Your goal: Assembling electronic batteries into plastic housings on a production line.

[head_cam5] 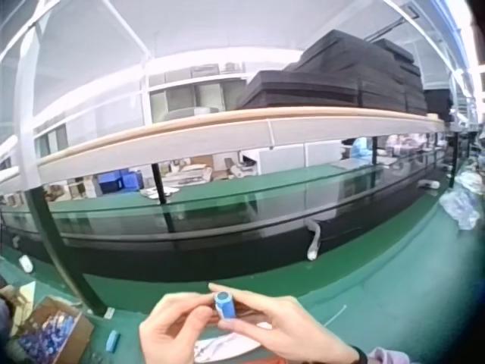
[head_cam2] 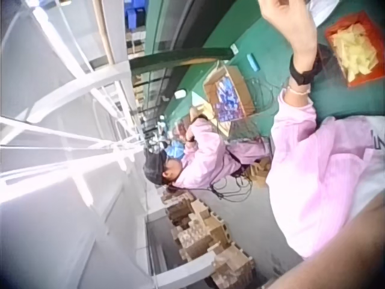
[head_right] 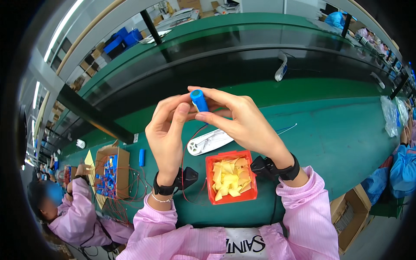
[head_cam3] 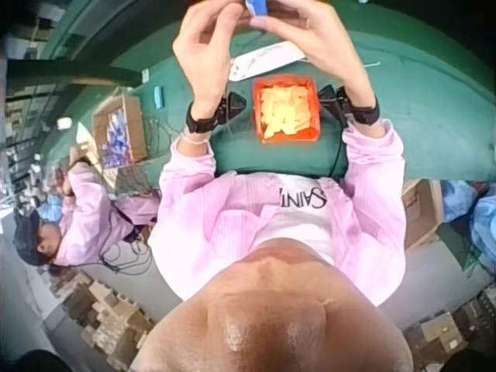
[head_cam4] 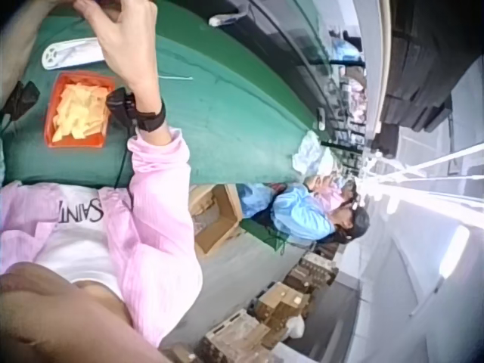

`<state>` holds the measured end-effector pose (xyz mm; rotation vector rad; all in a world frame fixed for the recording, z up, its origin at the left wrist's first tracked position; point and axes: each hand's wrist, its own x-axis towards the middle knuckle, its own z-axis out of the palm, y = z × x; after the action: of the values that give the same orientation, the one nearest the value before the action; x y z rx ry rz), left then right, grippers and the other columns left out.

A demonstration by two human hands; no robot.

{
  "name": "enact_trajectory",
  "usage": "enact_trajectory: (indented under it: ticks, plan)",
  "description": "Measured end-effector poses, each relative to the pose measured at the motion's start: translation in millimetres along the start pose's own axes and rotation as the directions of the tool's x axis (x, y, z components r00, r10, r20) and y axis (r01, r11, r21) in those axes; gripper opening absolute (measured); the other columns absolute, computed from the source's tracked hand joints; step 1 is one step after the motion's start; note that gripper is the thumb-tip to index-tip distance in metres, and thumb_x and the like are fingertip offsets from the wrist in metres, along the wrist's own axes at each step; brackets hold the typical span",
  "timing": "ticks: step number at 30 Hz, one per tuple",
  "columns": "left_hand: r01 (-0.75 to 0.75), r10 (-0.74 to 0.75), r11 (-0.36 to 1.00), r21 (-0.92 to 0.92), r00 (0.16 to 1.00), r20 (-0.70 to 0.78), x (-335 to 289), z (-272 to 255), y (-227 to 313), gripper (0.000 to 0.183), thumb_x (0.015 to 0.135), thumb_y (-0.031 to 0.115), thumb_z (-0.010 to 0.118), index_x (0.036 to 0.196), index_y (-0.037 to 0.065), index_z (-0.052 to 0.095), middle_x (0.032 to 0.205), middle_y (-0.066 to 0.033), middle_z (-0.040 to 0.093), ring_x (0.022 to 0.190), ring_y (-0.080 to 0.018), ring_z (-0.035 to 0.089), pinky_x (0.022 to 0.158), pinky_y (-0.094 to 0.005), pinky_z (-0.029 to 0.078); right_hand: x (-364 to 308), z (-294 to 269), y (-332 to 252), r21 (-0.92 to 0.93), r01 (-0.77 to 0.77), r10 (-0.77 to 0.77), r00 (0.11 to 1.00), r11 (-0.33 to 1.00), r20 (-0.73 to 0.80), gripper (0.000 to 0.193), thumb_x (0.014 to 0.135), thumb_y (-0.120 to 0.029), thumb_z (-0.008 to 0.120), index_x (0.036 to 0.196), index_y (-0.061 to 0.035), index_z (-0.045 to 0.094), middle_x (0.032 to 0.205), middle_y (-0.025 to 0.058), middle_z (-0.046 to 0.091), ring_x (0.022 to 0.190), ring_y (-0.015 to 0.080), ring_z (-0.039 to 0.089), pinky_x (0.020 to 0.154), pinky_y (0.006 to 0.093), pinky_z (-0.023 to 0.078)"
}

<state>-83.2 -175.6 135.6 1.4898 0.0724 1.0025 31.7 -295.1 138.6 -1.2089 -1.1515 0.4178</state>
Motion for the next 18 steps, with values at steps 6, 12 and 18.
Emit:
enact_trajectory:
  ticks: [6, 12, 18]
  plan:
    - [-0.118, 0.130, 0.943, 0.311, 0.991, -0.019, -2, 0, -6, 0.012, 0.087, 0.001, 0.070, 0.097, -0.003, 0.071, 0.091, -0.0104, 0.071, 0.082, -0.0163, 0.070, 0.073, -0.0278, 0.057, 0, -2, 2, -0.069, -0.023, 0.017, 0.997, 0.997, -0.075, 0.037, 0.089, -0.009, 0.070, 0.123, 0.0045, 0.061, 0.106, 0.0160, 0.071, 0.099, 0.0232, 0.070, 0.086, 0.0354, 0.057]
    - [-0.144, 0.160, 0.927, 0.346, 0.987, -0.016, -1, -1, -8, 0.010, 0.085, 0.001, 0.071, 0.095, -0.002, 0.072, 0.086, -0.0095, 0.072, 0.077, -0.0157, 0.069, 0.070, -0.0269, 0.056, -1, 2, 3, -0.189, 0.029, -0.053, 0.991, 0.981, -0.124, 0.036, 0.087, -0.008, 0.072, 0.119, 0.0068, 0.063, 0.098, 0.0164, 0.073, 0.092, 0.0246, 0.072, 0.083, 0.0356, 0.058]
    - [-0.099, 0.085, 0.929, 0.356, 0.995, 0.054, 1, -7, -10, 0.015, 0.090, 0.001, 0.068, 0.103, -0.006, 0.070, 0.092, -0.0099, 0.071, 0.085, -0.0143, 0.068, 0.077, -0.0262, 0.056, -1, 1, 4, -0.264, 0.045, -0.083, 0.987, 0.964, -0.134, 0.039, 0.085, -0.008, 0.073, 0.119, 0.0072, 0.062, 0.098, 0.0186, 0.072, 0.090, 0.0256, 0.073, 0.081, 0.0351, 0.059]
